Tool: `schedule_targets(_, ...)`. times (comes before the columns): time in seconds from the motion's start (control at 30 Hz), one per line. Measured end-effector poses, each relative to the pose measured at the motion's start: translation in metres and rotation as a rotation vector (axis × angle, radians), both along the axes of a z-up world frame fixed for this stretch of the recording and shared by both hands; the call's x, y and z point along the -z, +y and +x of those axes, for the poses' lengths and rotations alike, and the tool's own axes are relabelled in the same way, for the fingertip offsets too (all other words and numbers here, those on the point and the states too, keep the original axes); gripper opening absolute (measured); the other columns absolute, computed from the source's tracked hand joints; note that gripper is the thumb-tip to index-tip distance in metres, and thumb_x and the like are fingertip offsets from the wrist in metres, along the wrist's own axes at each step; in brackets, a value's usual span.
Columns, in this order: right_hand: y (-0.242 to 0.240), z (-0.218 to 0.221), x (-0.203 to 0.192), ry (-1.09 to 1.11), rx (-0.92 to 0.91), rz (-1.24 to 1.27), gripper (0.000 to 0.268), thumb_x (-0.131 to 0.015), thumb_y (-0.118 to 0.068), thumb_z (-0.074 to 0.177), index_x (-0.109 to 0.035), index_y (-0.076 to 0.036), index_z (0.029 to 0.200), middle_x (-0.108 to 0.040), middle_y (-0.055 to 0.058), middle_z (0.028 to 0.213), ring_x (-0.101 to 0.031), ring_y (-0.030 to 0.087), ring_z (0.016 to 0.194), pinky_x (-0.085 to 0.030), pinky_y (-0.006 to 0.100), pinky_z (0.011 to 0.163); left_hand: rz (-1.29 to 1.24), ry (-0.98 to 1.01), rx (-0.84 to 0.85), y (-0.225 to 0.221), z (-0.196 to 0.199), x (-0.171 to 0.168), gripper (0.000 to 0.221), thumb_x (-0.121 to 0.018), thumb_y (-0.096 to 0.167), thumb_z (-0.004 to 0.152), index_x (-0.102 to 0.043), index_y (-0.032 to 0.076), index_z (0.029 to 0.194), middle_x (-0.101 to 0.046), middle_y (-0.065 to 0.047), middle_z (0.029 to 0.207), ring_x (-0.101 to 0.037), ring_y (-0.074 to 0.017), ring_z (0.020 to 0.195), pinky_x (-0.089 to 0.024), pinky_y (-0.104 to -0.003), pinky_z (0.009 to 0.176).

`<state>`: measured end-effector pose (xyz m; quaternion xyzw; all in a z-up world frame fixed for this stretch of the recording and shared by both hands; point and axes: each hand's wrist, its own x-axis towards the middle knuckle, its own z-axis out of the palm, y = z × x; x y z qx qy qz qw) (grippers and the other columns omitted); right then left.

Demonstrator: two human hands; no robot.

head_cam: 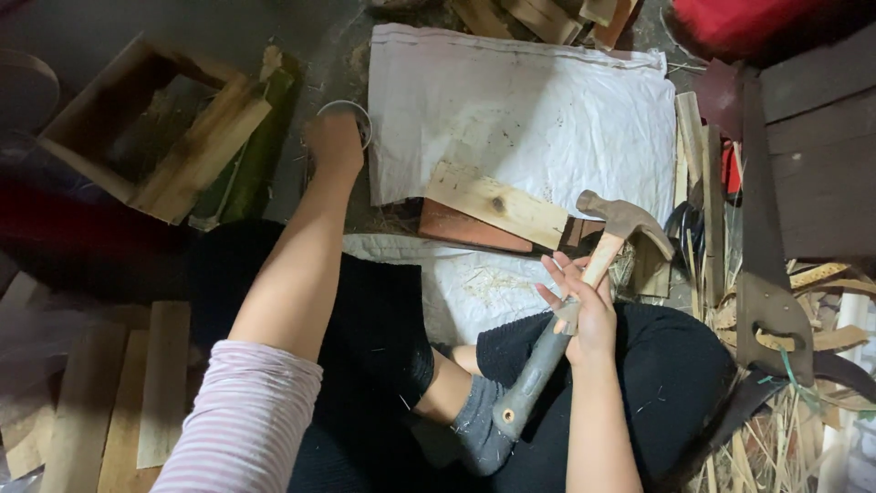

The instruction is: Hammering nails into wooden boards to assemble a small structure.

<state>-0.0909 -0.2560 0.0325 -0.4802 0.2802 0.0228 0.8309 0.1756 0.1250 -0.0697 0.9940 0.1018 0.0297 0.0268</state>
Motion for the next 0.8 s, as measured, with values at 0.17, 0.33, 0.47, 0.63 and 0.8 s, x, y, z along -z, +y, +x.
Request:
schedule_targets(0.17,0.008,0.000,-0.012,-0.110,0.046,0.099,0.027,-0.047,0.005,0.096,-0.048,-0.014,0.114,-0.056,0.020,0.150,-0.053,0.038,0.140,-0.056,0.042,0.104,-0.047,0.070,-0.034,-0.002,-0.002,-0.004,0.018,-0.061,-0.001,0.097,-0.074,-0.002,0.084,-0.068,-0.019,0.074,-0.070,-0.0360,0.080,-0.050,-0.053,0.077)
schedule_targets(0.33,0.007,-0.002,-0.015,-0.215,0.071,0.171,0.034,-0.045,0.009,0.095,-0.050,-0.016,0.118,-0.051,0.021,0.154,-0.046,0.044,0.144,-0.050,0.047,0.113,-0.096,0.011,-0.012,0.002,0.000,-0.011,0.019,-0.065,0.004,0.096,-0.072,0.002,0.079,-0.064,-0.016,0.065,-0.069,-0.0312,0.066,-0.054,-0.047,0.067)
schedule_targets(0.47,-0.002,-0.003,0.007,-0.308,0.070,0.173,0.060,-0.039,0.012,0.095,-0.042,-0.023,0.144,-0.046,0.019,0.158,-0.037,0.043,0.151,-0.039,0.056,0.120,-0.308,-0.016,-0.106,0.014,0.008,0.011,0.014,-0.064,0.005,0.098,-0.073,-0.001,0.089,-0.067,-0.018,0.072,-0.073,-0.0301,0.071,-0.059,-0.043,0.064)
schedule_targets(0.63,0.002,-0.008,-0.007,-0.224,0.082,0.143,0.036,-0.042,0.009,0.094,-0.048,-0.018,0.118,-0.051,0.019,0.153,-0.042,0.040,0.148,-0.043,0.062,0.115,-0.711,0.044,-0.402,0.009,0.010,-0.009,0.014,-0.064,0.008,0.098,-0.073,0.001,0.103,-0.070,-0.016,0.086,-0.074,-0.0267,0.082,-0.060,-0.040,0.072)
schedule_targets(0.8,0.008,-0.009,-0.020,-0.195,0.049,0.140,0.032,-0.043,0.007,0.094,-0.045,-0.017,0.114,-0.053,0.020,0.151,-0.047,0.039,0.146,-0.047,0.061,0.110,-0.776,-0.230,-0.125,0.004,-0.019,-0.035,0.010,-0.071,0.015,0.097,-0.079,0.012,0.102,-0.074,-0.009,0.092,-0.074,-0.0264,0.093,-0.061,-0.040,0.077)
